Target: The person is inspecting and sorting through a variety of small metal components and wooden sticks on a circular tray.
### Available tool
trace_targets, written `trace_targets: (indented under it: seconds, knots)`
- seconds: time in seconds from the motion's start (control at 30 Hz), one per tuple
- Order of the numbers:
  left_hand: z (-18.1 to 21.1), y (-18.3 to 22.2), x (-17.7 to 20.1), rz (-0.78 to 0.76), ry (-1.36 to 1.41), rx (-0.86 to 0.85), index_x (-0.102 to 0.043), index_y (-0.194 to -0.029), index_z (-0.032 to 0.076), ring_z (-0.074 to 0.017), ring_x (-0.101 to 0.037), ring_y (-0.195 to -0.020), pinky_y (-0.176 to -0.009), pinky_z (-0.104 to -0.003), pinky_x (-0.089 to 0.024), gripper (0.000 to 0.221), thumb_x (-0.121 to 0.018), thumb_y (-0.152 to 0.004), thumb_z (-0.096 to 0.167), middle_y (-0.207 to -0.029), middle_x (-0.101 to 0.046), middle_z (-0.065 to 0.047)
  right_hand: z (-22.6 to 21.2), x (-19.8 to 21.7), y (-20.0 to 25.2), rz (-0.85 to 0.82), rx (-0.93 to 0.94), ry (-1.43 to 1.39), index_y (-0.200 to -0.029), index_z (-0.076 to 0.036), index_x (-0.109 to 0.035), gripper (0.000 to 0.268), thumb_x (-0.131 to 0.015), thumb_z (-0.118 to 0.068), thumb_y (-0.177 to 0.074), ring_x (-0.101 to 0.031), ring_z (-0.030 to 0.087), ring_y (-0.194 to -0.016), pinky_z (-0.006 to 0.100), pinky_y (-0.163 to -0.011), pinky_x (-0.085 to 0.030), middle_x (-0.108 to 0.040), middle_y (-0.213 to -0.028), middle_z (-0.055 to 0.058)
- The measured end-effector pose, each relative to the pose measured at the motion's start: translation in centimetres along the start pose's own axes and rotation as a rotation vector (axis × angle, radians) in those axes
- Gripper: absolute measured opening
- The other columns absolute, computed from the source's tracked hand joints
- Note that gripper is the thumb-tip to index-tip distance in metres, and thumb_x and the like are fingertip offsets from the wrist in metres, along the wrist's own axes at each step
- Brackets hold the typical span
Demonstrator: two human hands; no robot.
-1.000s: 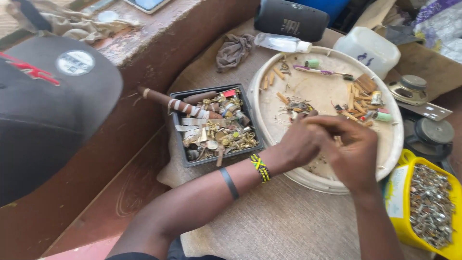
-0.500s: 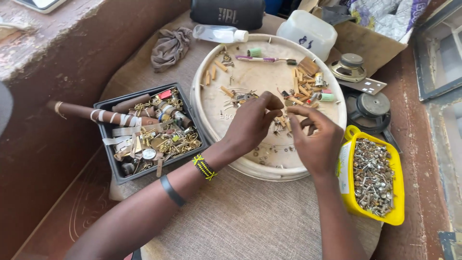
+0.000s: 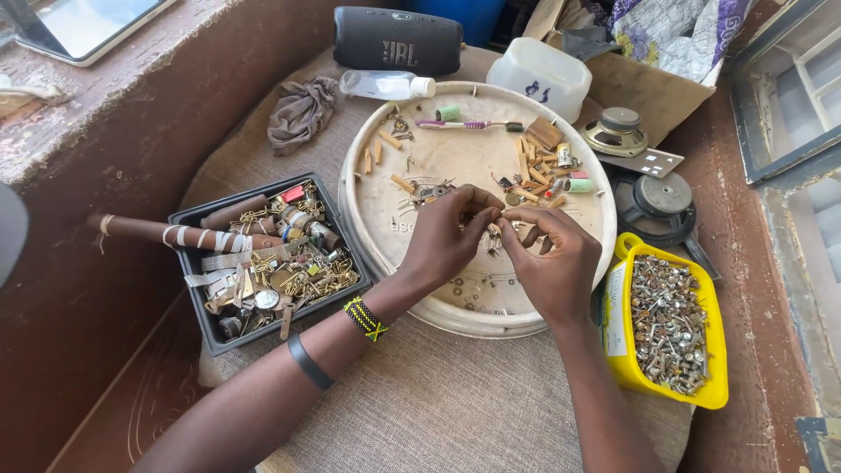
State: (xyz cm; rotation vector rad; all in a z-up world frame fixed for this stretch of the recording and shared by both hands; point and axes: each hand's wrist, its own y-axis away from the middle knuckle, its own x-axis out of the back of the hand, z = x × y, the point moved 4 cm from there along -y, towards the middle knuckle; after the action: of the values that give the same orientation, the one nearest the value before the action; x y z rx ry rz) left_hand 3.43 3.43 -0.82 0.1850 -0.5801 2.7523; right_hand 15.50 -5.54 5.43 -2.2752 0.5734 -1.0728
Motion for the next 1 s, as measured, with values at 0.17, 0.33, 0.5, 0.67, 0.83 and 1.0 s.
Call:
trace_targets:
  seconds: [0.17,0.33,0.5,0.67,0.83,1.0]
  knots:
    - [-0.1,0.0,0.2,-0.004,-0.008,0.001,-0.073,-0.099,0.015,-0.0142,-0.065,-0.064,-0.065,-0.028,-0.052,0.008,-0.068,-0.094,0.014,-0.078,-0.077,0.0,-0.2,-0.2,-0.1,-0.019,0.028,-0.007,-0.1,-0.015,-0.082,0.02,-0.09,-0.008,-0.083,-0.067,0.017,-0.06,0.029,-0.057,-0.048,-0.079,-0.094,0.009]
    - [0.8,-0.2,0.8,0.007,-0.015,-0.036,-0.073,-0.097,0.013,-0.0155,-0.063,-0.062,-0.063,-0.028,-0.052,0.007,-0.068,-0.092,0.015,-0.077,-0.076,-0.002,-0.9,0.2,-0.3,0.011,0.031,-0.018,-0.099,-0.015,-0.084,0.016,-0.084,-0.003,-0.088,-0.067,0.018,-0.059,0.029,-0.059,-0.049,-0.079,-0.092,0.01]
    - [1.6,0.2,0.9,0.015,-0.081,-0.063,-0.071,-0.097,0.011,-0.0212,-0.065,-0.061,-0.061,-0.035,-0.052,0.01,-0.067,-0.089,0.015,-0.076,-0.075,-0.004,-1.4,0.2,-0.1,0.038,0.057,-0.014,-0.098,-0.015,-0.083,0.018,-0.089,-0.004,-0.084,-0.067,0.017,-0.059,0.03,-0.061,-0.051,-0.078,-0.09,0.009]
    - [2.6,0.8,1.0,0.0,-0.112,-0.076,-0.067,-0.105,0.011,-0.023,-0.064,-0.069,-0.066,-0.038,-0.053,0.016,-0.066,-0.09,0.017,-0.081,-0.076,-0.007,0.1,0.0,0.2,0.02,0.059,-0.013,-0.094,-0.014,-0.081,0.018,-0.087,-0.002,-0.082,-0.067,0.019,-0.06,0.03,-0.061,-0.051,-0.077,-0.087,0.008]
    - [3.6,0.7,1.4,0.004,-0.145,-0.102,-0.064,-0.109,0.011,-0.0243,-0.065,-0.075,-0.073,-0.04,-0.054,0.018,-0.063,-0.092,0.016,-0.083,-0.076,-0.008,0.4,-0.3,0.2,0.022,0.071,-0.009,-0.093,-0.013,-0.079,0.016,-0.085,-0.002,-0.084,-0.067,0.02,-0.061,0.03,-0.062,-0.051,-0.074,-0.084,0.005]
    - [3.8,0.8,1.0,0.014,-0.332,-0.164,-0.059,-0.113,0.008,-0.0363,-0.067,-0.088,-0.084,-0.048,-0.054,0.02,-0.06,-0.093,0.011,-0.083,-0.073,-0.012,-0.1,-0.4,0.2,0.032,0.084,0.014,-0.096,-0.012,-0.08,0.014,-0.089,-0.007,-0.087,-0.067,0.019,-0.06,0.031,-0.061,-0.052,-0.075,-0.085,0.006]
